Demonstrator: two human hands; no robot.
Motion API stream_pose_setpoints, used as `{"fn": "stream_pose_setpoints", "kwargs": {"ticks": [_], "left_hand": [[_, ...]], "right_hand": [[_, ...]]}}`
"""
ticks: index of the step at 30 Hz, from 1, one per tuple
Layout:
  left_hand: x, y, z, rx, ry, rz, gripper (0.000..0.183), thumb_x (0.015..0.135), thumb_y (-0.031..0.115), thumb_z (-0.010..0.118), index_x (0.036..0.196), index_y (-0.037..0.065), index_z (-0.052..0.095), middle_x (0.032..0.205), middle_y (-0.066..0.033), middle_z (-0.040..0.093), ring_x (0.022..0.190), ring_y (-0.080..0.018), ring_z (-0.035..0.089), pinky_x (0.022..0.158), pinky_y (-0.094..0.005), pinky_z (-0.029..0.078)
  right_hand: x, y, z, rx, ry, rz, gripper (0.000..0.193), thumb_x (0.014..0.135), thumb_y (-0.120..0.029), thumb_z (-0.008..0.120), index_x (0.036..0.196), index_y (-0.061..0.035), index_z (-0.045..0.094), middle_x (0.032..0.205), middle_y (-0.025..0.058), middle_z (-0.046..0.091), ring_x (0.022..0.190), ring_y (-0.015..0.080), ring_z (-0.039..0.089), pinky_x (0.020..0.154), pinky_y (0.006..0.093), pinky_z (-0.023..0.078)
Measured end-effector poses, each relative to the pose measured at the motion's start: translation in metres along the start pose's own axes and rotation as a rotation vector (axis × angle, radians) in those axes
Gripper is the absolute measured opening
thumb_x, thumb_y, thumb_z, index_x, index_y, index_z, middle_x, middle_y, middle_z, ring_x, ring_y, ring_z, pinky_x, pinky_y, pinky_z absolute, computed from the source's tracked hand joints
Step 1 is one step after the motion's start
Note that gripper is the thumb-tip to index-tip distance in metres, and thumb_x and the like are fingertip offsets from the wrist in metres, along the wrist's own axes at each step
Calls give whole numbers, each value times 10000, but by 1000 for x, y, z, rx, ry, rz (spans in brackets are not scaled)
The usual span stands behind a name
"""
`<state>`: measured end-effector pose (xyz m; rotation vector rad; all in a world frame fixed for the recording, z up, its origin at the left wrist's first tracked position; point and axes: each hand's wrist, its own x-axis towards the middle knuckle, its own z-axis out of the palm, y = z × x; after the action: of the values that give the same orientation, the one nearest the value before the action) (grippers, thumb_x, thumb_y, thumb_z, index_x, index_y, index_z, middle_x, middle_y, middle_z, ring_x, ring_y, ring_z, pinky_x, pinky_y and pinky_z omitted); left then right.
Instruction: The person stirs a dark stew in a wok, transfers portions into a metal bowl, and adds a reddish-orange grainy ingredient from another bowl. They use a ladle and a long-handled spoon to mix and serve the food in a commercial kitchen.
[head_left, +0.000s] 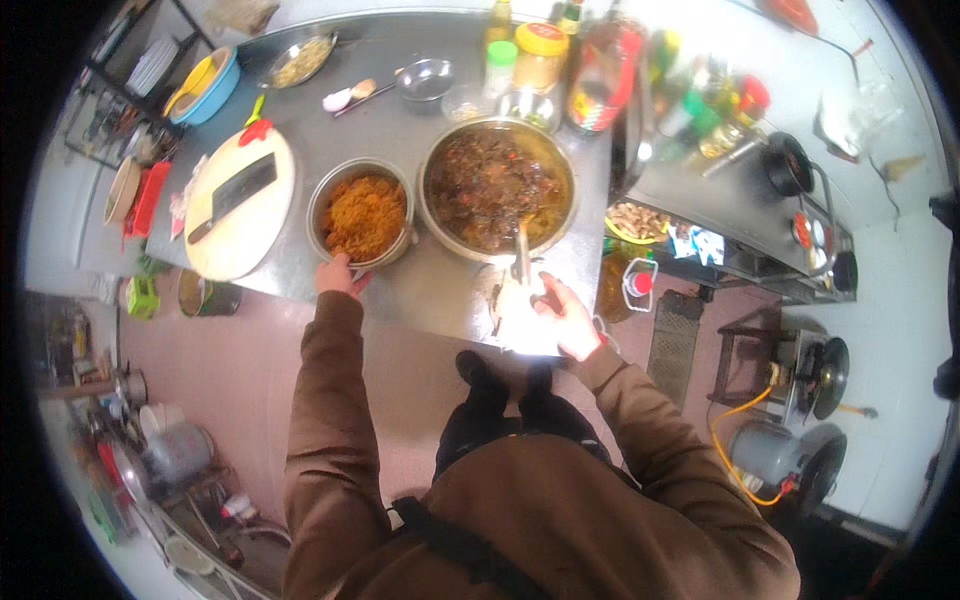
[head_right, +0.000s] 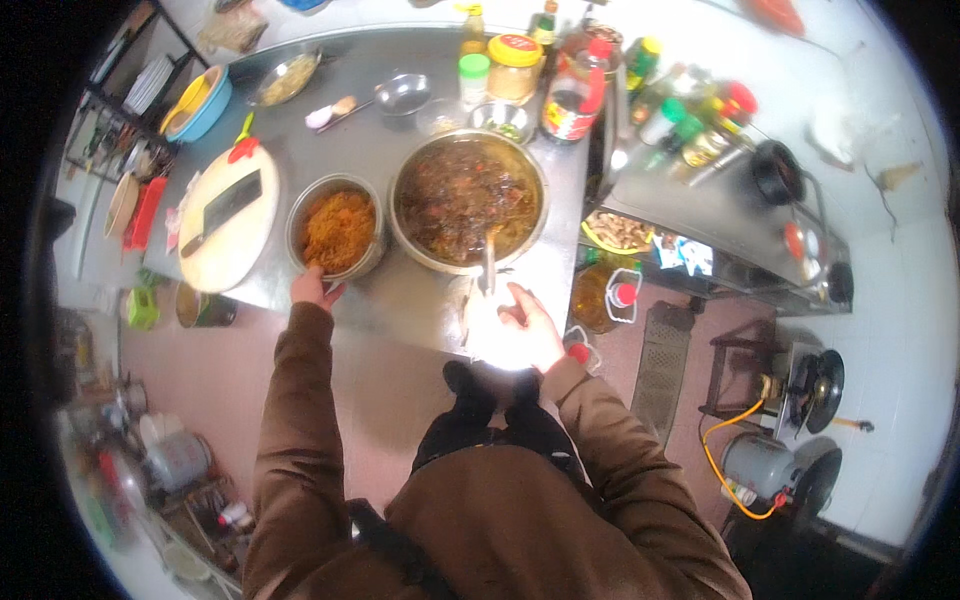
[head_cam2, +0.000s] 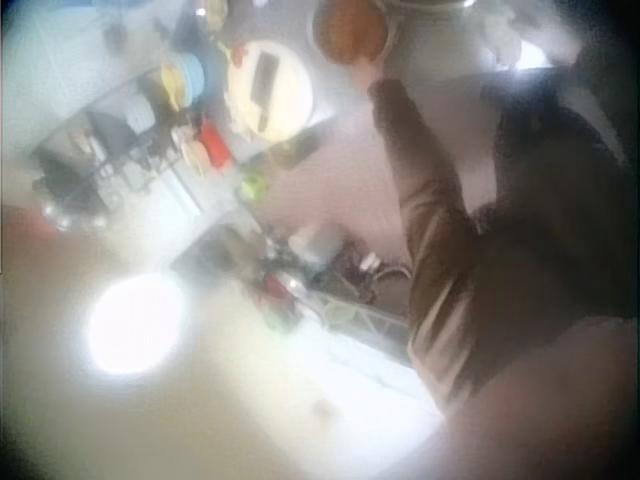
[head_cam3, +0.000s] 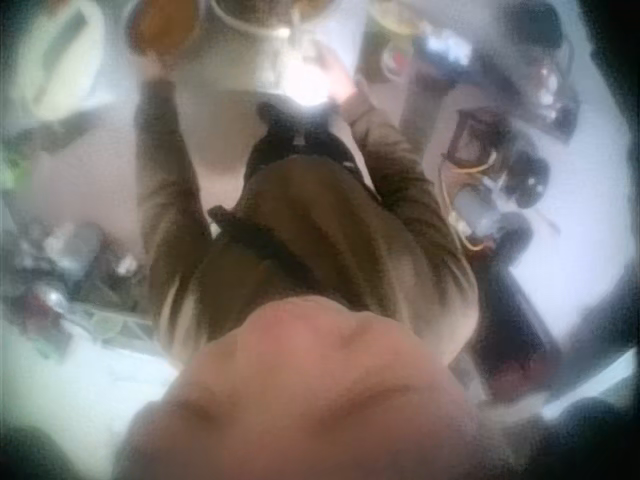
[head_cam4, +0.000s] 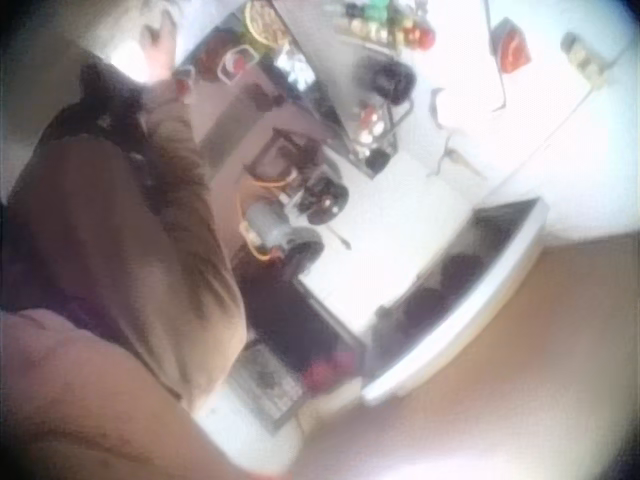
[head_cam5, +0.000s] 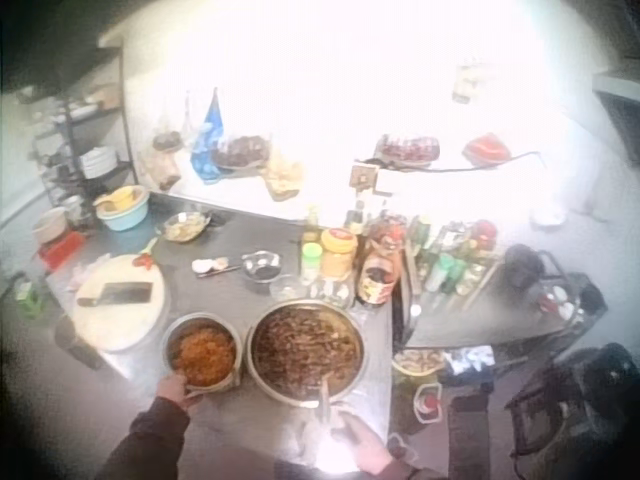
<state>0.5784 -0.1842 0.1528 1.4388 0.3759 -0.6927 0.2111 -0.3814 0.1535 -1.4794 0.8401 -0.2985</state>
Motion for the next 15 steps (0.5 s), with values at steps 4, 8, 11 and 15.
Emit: {"fn": "stream_pose_setpoints", "kwargs": {"ticks": [4, 8, 11, 15], "left_hand": [[10, -7, -12, -77, -55, -13, 315, 965, 107, 475, 1257, -9, 478, 1213, -177, 577, 1083, -314, 607, 837, -522, 577], [12, -20, -34, -69, -90, -33, 364, 996, 136, 448, 1329, -8, 442, 1293, -185, 548, 1138, -341, 582, 901, -546, 554], [-8, -32, -59, -68, -54, -43, 352, 978, 117, 466, 1305, -13, 446, 1264, -180, 551, 1097, -333, 591, 880, -569, 563], [-64, -46, -88, -18, 45, -57, 403, 896, 76, 529, 1288, -3, 477, 1245, -171, 555, 1046, -334, 618, 797, -548, 597]], "right_hand": [[-40, -23, -13, -93, 136, -4, 392, 967, -120, 595, 1344, -22, 553, 1230, 86, 607, 1121, 175, 575, 984, 301, 467], [-75, -1, -38, -91, 174, 106, 305, 985, -129, 582, 1267, -13, 591, 1057, 48, 647, 969, 143, 604, 842, 270, 500], [-102, 28, -57, 56, 161, 196, 257, 992, -108, 567, 1224, -8, 616, 920, 17, 635, 817, 90, 581, 700, 235, 485], [-140, 54, -77, 138, 221, 220, 232, 997, -104, 560, 1200, -7, 621, 880, 15, 622, 772, 88, 578, 672, 228, 476]]}}
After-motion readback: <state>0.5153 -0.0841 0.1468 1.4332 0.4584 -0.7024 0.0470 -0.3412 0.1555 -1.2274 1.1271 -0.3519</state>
